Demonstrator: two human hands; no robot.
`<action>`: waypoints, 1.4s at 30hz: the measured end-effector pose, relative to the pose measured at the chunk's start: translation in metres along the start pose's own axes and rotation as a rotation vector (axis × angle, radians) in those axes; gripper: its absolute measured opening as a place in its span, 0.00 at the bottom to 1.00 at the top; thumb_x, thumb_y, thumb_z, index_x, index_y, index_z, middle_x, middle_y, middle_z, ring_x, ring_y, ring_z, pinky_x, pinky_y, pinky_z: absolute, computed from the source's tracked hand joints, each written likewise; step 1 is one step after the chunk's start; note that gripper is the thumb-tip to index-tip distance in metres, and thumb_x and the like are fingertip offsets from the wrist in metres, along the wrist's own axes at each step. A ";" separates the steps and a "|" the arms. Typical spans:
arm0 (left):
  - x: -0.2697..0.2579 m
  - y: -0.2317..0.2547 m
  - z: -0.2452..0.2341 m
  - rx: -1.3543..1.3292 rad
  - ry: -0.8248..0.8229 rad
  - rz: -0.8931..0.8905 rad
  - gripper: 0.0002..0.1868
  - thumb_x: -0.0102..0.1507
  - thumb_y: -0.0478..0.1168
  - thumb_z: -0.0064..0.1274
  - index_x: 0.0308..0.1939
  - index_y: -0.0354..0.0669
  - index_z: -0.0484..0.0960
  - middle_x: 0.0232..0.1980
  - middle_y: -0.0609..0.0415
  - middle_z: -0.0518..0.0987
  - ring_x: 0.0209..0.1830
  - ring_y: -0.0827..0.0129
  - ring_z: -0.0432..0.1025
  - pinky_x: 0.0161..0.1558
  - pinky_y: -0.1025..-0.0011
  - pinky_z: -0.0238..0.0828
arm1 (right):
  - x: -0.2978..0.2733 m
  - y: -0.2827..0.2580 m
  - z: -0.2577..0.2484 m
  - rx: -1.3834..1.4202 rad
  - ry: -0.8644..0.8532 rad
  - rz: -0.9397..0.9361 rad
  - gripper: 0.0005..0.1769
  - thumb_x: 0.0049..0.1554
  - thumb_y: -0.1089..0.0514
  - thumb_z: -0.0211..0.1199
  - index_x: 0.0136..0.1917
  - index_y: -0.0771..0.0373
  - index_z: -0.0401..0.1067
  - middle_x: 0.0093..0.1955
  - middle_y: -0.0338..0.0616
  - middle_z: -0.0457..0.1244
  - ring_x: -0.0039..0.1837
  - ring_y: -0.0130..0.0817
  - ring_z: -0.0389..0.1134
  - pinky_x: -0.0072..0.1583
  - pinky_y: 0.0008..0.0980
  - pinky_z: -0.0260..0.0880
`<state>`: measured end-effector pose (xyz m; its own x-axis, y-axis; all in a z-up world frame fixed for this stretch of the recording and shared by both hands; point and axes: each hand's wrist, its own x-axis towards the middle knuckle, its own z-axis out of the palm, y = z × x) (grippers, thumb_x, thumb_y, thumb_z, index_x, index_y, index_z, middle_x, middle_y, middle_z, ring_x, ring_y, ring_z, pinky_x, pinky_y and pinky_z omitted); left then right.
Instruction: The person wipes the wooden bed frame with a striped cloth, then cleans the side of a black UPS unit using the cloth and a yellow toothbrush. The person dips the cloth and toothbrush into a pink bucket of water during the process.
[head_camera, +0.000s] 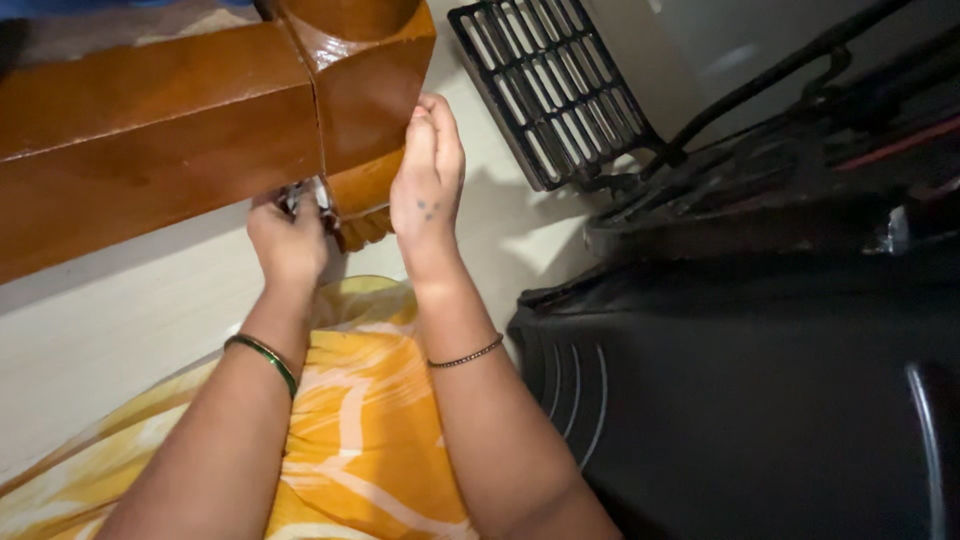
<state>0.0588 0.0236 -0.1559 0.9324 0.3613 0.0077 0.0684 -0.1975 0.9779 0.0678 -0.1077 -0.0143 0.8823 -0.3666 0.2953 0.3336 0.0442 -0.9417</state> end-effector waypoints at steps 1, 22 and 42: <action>0.007 -0.005 0.001 0.039 -0.004 -0.047 0.12 0.67 0.36 0.56 0.52 0.30 0.80 0.48 0.39 0.84 0.46 0.56 0.80 0.50 0.64 0.74 | 0.002 -0.002 0.001 -0.005 -0.003 -0.021 0.14 0.69 0.60 0.44 0.57 0.68 0.68 0.50 0.37 0.63 0.53 0.23 0.61 0.58 0.24 0.62; -0.024 0.011 -0.014 -0.389 -0.469 -1.127 0.18 0.73 0.53 0.33 0.48 0.51 0.77 0.47 0.57 0.85 0.46 0.71 0.79 0.41 0.70 0.72 | -0.019 0.048 -0.093 -0.382 -0.343 0.623 0.16 0.65 0.46 0.55 0.52 0.61 0.72 0.44 0.46 0.66 0.40 0.32 0.67 0.40 0.30 0.68; -0.024 -0.011 -0.011 -0.037 -0.380 -0.586 0.17 0.56 0.35 0.68 0.45 0.30 0.82 0.41 0.46 0.84 0.35 0.67 0.77 0.35 0.69 0.75 | -0.026 0.108 -0.057 -0.408 -0.439 0.707 0.14 0.46 0.56 0.76 0.39 0.67 0.77 0.32 0.40 0.66 0.31 0.33 0.62 0.33 0.36 0.60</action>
<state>0.0317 0.0268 -0.1642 0.8057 0.0538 -0.5899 0.5919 -0.0341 0.8053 0.0619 -0.1462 -0.1326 0.9106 0.0092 -0.4132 -0.3994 -0.2379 -0.8854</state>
